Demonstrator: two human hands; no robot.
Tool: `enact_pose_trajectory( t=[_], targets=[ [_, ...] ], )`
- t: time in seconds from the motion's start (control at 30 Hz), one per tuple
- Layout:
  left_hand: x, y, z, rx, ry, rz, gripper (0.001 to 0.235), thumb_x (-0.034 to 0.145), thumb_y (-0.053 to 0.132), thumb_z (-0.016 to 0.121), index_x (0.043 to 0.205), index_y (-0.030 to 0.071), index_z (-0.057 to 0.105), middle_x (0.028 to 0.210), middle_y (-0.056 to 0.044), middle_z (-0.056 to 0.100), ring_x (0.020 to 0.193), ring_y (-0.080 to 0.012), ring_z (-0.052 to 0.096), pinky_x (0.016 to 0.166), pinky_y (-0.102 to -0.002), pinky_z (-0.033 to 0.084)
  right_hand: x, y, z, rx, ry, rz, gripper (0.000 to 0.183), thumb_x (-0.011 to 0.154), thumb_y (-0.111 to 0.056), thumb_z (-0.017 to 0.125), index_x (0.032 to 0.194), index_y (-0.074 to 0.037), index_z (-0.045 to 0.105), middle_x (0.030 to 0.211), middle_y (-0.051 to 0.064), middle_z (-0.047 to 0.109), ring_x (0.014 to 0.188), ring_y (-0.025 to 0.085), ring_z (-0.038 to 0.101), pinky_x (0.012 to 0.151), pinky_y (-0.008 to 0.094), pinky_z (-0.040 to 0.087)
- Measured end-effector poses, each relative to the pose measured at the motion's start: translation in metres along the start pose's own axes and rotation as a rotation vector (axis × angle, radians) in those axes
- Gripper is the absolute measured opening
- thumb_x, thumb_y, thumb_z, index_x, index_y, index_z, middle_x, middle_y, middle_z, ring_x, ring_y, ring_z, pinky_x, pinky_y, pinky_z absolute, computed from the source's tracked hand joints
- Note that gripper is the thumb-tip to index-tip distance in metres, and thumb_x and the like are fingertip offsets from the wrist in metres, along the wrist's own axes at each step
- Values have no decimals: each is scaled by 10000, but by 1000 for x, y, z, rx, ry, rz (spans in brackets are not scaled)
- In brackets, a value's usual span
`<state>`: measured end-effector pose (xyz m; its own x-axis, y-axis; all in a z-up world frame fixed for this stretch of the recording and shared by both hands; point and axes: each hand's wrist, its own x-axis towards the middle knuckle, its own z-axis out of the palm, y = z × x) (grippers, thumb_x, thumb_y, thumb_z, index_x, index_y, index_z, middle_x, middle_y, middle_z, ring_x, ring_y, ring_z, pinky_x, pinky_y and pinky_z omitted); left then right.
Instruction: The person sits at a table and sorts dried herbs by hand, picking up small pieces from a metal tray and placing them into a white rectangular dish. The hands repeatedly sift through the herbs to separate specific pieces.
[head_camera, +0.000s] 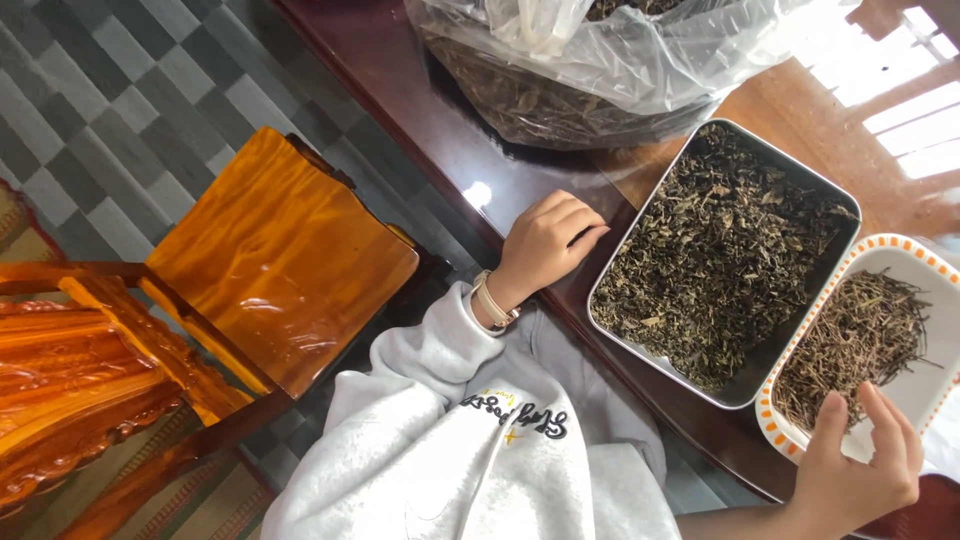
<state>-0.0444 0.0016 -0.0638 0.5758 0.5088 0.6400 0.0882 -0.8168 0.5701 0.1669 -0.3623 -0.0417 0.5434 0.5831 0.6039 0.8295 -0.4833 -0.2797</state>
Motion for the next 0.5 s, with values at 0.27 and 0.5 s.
enact_pose_trajectory(
  t=[0.27, 0.5],
  targets=[
    [4, 3, -5, -40, -19, 8, 117, 977, 120, 712, 902, 32, 699, 864, -81, 705, 857, -270, 625, 805, -371, 528, 79, -111, -18, 255, -265, -114, 357, 1054, 24, 841, 1353, 158, 701, 1362, 351, 673, 1263, 442, 658, 1148, 530, 533],
    [11, 9, -12, -3, -35, 13, 99, 988, 68, 721, 907, 23, 687, 884, -80, 706, 851, -265, 632, 800, -360, 535, 117, -156, 54, 154, -763, -257, 830, 868, -372, 822, 1572, -137, 449, 1558, 236, 440, 1362, 438, 499, 1095, 554, 420]
  ],
)
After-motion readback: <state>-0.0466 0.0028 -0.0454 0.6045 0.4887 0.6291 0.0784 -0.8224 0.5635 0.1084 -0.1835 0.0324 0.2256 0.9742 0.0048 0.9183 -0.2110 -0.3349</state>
